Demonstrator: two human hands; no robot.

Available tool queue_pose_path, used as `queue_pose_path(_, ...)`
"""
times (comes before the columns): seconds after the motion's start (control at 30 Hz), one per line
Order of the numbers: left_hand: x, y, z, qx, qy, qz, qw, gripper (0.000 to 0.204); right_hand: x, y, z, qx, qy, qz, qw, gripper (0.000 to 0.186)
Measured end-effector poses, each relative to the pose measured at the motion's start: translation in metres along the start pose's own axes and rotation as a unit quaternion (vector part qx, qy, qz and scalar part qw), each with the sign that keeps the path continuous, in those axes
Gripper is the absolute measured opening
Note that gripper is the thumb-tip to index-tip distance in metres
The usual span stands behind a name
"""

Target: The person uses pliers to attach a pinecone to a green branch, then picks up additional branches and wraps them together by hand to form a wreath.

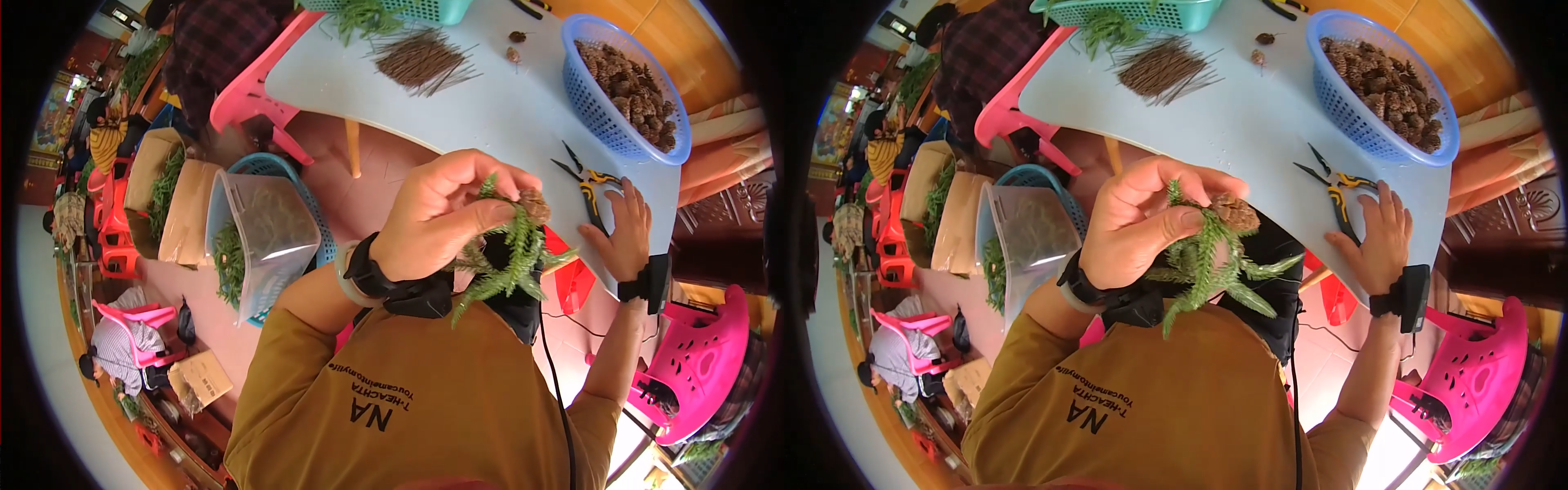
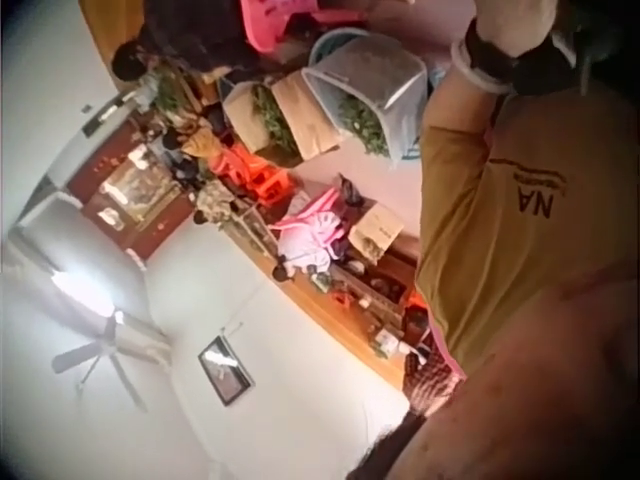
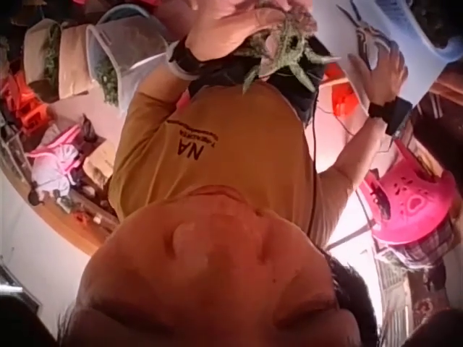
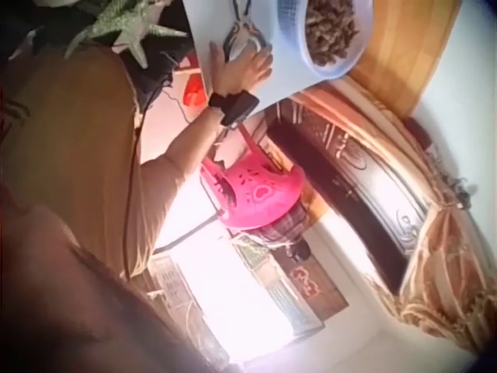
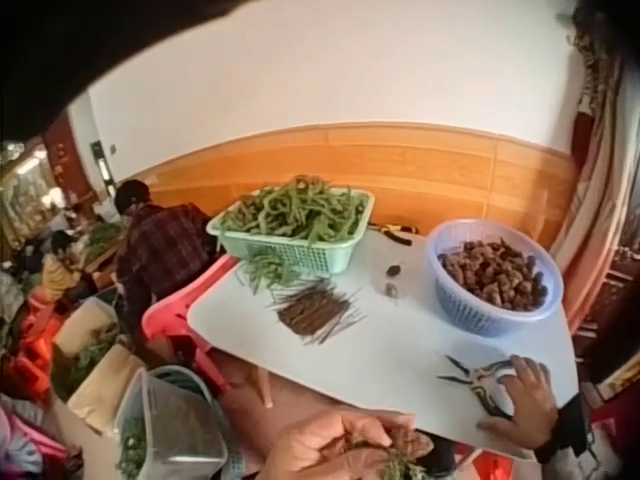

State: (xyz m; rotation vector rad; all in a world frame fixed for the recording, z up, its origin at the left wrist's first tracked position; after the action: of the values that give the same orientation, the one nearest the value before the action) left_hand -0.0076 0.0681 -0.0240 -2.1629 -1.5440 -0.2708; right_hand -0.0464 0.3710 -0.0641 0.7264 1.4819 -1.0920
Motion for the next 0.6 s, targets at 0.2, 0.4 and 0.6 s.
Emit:
queue_pose_path(0.2, -0.003, 0.008, -0.012, 0.070, 0.033, 0.082, 0.994, 0.015, 0.001, -0.020, -0.010, -0.033, -0.083, 0.035, 0.995, 0.055)
queue_pose_path(0.4, -0.002, 0.016, -0.031, -0.032, -0.010, 0.044, 0.998, 0.016, 0.004, -0.035, -0.010, -0.068, -0.107, 0.050, 0.991, 0.044)
queue_pose_path(0.6, -0.005, 0.019, -0.032, 0.034, 0.002, 0.037, 0.999, 0.016, 0.003, -0.028, -0.006, -0.081, -0.174, 0.049, 0.980, 0.038)
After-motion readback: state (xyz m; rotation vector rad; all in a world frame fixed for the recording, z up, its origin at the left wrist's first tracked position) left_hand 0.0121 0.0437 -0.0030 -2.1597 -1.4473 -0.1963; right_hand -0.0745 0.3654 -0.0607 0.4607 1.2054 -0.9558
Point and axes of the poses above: each hand's wrist, its own y-axis away from the middle knuckle, its own x-axis out of the palm, z = x × y, the point moved 1 cm from there along -y, towards the middle knuckle, and after that the axes turned 4 degrees about -y, right-handed, at the moved point
